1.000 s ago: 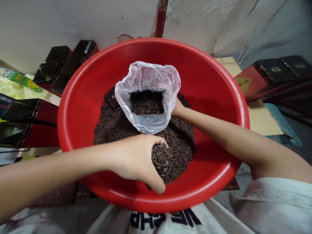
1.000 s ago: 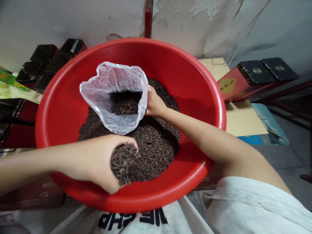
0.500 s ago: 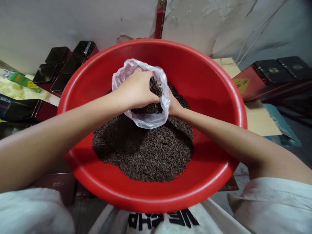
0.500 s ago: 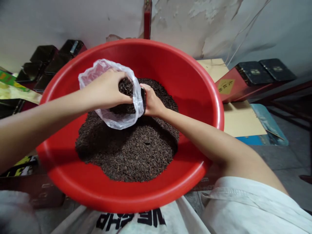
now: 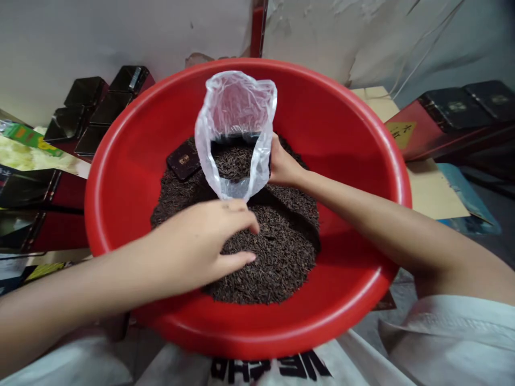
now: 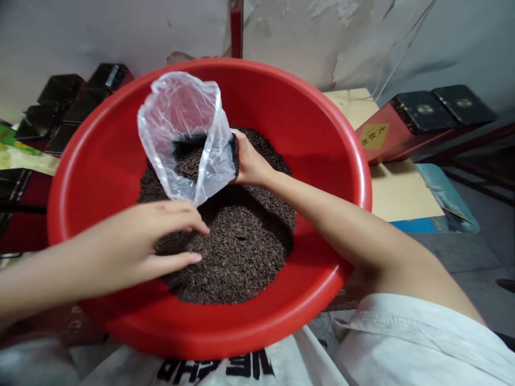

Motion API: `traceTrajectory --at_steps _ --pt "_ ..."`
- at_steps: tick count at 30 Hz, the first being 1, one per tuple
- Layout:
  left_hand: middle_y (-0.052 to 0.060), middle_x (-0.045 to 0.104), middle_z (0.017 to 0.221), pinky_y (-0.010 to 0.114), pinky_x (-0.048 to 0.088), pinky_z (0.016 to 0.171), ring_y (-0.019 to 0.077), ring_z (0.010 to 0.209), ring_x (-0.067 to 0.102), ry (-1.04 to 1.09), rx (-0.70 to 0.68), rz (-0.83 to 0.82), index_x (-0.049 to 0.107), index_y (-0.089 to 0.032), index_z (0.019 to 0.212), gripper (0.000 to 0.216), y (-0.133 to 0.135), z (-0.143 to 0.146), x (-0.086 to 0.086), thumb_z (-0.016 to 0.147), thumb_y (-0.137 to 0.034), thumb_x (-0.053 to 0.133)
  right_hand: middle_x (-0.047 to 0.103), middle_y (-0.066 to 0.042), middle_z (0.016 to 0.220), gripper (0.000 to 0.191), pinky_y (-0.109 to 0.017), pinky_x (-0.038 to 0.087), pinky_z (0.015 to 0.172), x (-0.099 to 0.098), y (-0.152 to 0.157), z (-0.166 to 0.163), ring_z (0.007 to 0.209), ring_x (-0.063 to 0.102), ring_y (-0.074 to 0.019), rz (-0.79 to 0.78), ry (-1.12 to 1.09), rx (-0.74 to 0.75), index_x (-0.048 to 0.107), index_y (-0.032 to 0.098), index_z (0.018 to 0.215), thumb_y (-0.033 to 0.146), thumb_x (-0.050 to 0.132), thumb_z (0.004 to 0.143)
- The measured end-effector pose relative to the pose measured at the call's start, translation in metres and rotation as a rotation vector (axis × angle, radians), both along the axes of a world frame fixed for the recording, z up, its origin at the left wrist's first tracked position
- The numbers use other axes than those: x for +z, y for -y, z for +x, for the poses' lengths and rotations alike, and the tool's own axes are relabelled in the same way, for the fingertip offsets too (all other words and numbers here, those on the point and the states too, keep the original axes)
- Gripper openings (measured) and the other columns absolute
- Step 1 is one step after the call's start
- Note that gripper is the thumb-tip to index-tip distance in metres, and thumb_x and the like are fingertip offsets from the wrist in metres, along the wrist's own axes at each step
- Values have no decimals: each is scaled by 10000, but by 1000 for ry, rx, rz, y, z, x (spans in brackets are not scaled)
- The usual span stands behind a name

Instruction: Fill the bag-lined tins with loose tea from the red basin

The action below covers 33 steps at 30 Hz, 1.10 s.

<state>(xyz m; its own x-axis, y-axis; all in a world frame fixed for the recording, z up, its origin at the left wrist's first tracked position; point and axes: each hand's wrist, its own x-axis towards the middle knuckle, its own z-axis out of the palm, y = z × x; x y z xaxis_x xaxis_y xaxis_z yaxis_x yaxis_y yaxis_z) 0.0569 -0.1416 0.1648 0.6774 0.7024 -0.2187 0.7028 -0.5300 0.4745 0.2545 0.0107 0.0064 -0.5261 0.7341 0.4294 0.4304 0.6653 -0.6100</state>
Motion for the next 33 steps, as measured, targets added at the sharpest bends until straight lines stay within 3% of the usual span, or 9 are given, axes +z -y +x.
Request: traceTrajectory --at_steps 3,7,11,16,21,24,27,29,33 --pt "145 613 1219 399 480 949 297 1083 612 -362 28 -119 602 -150 1196 528 3 -12 -43 740 -381 735 381 -203 1443 1080 -585 297 1141 -1 0 1 1350 358 -403 9 6 9 363 154 1352 716 742 511" --pt "287 203 1532 547 186 1151 449 1419 199 -636 291 -108 233 -75 1484 1268 -23 -44 -100 494 -632 796 359 -222 1456 1053 -553 306 1151 -1 1 1 1343 376 -387 0 13 -3 379 128 1337 732 708 540" --pt "267 195 1543 488 222 1154 426 1427 200 -606 356 -314 154 -70 1501 1289 -39 -61 -131 512 -673 721 367 -199 1458 1008 -556 312 1149 -2 1 1 1335 391 -373 -12 14 -9 374 151 1344 729 676 576" --pt "279 433 1412 435 411 1038 425 1294 441 -443 442 -182 374 -4 1384 1009 -32 -43 -134 581 -530 688 383 -203 1443 972 -604 259 1158 -4 1 1 1335 389 -387 3 5 -13 395 176 1315 729 679 567" --pt "168 634 1239 397 481 958 367 1158 586 -278 413 -312 542 -103 1251 759 -33 -28 -127 565 -388 697 409 -195 1430 1005 -632 270 1144 -5 4 0 1324 397 -405 3 4 -15 400 198 1303 735 709 512" --pt "93 654 1222 336 477 960 298 1159 591 -90 405 -402 577 -158 1188 661 -27 -20 -107 559 -326 690 417 -179 1431 998 -627 310 1126 -8 5 0 1317 408 -403 -18 6 -18 406 217 1299 747 696 505" --pt "22 697 1077 281 502 876 233 1043 634 48 370 -494 604 -200 1051 506 -10 -7 -67 563 -298 693 408 -173 1444 1003 -623 297 1133 -10 5 1 1338 385 -399 -16 22 -30 390 212 1320 751 677 524" --pt "-29 695 801 245 515 637 185 739 660 26 288 -616 593 -209 926 395 5 2 -36 552 -277 698 404 -185 1444 999 -623 265 1148 -11 4 2 1354 367 -399 1 26 -33 375 184 1336 745 656 559" --pt "-75 625 657 194 429 449 129 565 597 55 243 -509 568 -244 843 319 19 17 19 551 -175 675 415 -183 1438 961 -606 285 1148 -9 5 0 1349 380 -393 -9 -9 -26 397 171 1319 726 658 580"
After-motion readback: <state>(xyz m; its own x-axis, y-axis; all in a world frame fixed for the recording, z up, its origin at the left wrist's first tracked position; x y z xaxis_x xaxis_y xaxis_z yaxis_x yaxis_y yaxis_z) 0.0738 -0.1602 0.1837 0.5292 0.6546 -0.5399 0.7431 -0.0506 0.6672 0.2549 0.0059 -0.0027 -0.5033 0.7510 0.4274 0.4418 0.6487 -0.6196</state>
